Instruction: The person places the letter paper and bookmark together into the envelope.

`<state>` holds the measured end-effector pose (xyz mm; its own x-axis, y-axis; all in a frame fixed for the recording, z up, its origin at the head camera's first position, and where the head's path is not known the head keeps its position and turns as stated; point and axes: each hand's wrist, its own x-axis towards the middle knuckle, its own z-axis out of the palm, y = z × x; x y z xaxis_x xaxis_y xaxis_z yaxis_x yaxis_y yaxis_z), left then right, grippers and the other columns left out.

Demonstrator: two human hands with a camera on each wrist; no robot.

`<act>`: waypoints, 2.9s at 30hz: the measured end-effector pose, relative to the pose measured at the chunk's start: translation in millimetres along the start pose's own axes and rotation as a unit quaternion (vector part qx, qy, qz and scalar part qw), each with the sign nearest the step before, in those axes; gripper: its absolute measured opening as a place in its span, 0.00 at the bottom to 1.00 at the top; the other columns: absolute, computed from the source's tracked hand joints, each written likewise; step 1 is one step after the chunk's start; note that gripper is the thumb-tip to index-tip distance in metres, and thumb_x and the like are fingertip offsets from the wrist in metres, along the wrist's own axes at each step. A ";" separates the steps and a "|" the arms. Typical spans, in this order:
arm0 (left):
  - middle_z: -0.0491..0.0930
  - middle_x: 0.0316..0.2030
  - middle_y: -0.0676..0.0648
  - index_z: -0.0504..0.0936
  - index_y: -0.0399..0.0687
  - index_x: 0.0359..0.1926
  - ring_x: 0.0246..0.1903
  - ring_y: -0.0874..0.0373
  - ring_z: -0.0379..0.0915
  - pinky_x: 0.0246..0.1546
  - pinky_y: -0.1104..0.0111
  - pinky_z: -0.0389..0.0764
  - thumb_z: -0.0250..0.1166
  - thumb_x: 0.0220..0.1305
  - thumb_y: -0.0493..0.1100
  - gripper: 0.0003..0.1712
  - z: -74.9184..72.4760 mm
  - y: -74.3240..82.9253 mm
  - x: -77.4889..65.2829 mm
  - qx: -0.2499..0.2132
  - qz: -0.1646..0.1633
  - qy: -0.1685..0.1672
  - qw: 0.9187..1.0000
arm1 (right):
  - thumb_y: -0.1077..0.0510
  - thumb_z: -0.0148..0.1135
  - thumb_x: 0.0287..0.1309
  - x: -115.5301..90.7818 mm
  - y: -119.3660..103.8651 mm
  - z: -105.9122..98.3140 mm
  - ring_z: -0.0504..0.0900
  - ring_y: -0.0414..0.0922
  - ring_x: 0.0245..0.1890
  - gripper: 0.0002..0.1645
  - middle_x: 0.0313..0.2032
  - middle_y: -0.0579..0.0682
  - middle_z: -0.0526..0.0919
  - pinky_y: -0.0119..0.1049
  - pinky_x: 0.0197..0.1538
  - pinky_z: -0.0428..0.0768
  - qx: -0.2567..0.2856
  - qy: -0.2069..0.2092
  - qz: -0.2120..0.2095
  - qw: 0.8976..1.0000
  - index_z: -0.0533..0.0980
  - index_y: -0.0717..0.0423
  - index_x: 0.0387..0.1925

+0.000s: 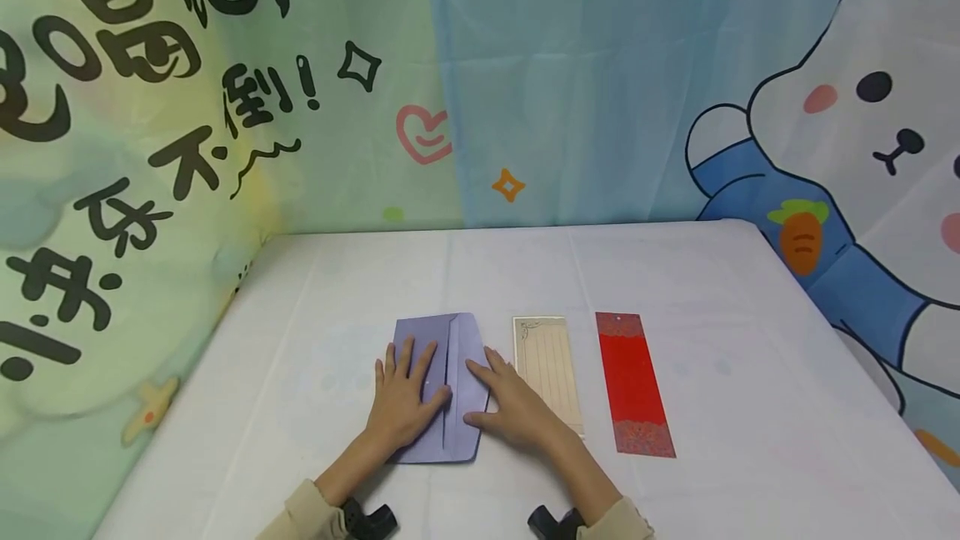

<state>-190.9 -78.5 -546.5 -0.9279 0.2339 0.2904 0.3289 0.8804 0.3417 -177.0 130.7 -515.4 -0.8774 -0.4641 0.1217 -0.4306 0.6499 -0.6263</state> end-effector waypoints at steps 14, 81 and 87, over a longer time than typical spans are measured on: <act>0.54 0.67 0.35 0.60 0.54 0.68 0.65 0.32 0.41 0.59 0.40 0.42 0.53 0.56 0.64 0.41 -1.9 -1.9 -1.5 -0.049 -0.008 0.004 0.999 | 0.68 0.58 0.55 9.7 4.5 9.0 0.78 0.38 0.25 0.43 0.34 0.61 0.77 0.31 0.32 0.76 0.407 -0.071 0.049 0.909 0.50 0.61 0.69; 0.58 0.66 0.40 0.70 0.60 0.62 0.30 0.43 0.60 0.31 0.59 0.64 0.64 0.35 0.62 0.46 0.8 11.8 5.8 0.038 -0.072 0.122 0.989 | 0.50 0.68 0.44 -13.2 50.4 2.9 0.51 0.66 0.64 0.47 0.62 0.73 0.57 0.61 0.62 0.39 -0.100 0.245 0.173 0.949 0.62 0.68 0.62; 0.57 0.66 0.40 0.70 0.60 0.63 0.30 0.43 0.60 0.31 0.60 0.63 0.64 0.35 0.62 0.46 1.6 10.9 6.0 0.040 -0.071 0.122 0.989 | 0.50 0.69 0.44 -12.4 50.8 3.3 0.52 0.66 0.63 0.42 0.62 0.73 0.58 0.62 0.61 0.40 -0.109 0.251 0.165 0.948 0.67 0.66 0.59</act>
<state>-193.2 -66.9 -542.5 -0.8904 0.0074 0.4551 0.1741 0.9293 0.3257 -187.2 167.5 -551.3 -0.9382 0.0950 0.3328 -0.1011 0.8443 -0.5262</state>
